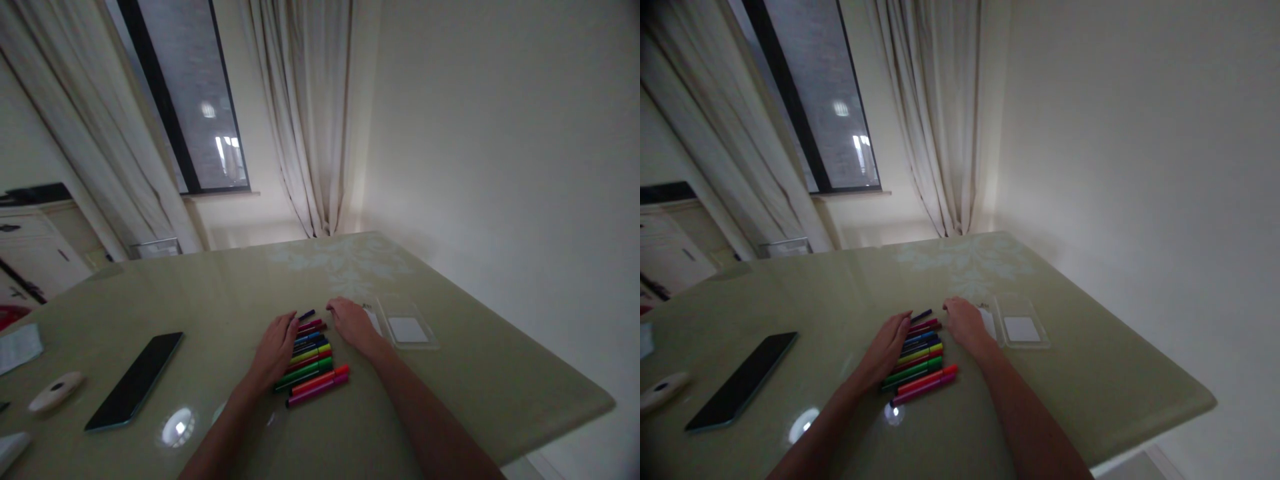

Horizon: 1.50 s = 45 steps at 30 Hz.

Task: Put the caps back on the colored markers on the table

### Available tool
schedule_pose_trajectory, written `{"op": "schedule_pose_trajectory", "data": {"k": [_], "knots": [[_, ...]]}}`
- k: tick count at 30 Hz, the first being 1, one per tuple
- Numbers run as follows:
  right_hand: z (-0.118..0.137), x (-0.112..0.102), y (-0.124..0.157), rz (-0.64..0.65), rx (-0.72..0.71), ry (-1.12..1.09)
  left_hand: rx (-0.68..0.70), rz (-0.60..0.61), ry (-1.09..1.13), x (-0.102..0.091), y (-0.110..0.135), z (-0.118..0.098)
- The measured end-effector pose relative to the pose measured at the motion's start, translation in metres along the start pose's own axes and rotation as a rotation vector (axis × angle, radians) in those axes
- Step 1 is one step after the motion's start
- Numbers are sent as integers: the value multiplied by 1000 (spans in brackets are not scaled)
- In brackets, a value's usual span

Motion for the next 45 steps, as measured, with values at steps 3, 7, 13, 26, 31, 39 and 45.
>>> {"op": "schedule_pose_trajectory", "data": {"k": [3,7,13,26,31,39,45], "knots": [[-5,-2,0,-5,40,59,28,-8,1,4,-7,-9],[2,0,0,-29,-1,42,29,9,9,5,-12,-15],[21,12,3,73,-125,-18,57,31,-25,2,-4,-17],[20,18,0,85,-141,13,-60,58,-121,19,20,-2],[20,19,-1,120,-128,44,-90,25,-38,14,24,-6],[15,1,-3,38,-86,-52,306,299,-500,21,44,-49],[-32,-37,1,-220,289,32,278,296,-579,30,37,-47]]}}
Point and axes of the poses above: each hand's wrist, its own y-axis away from the middle knuckle, its own x-axis out of the palm, z = x × y, the point moved 6 cm from there along -y, towards the middle knuckle, and after that the axes turned 5 degrees about -y, right-handed, at the moved point
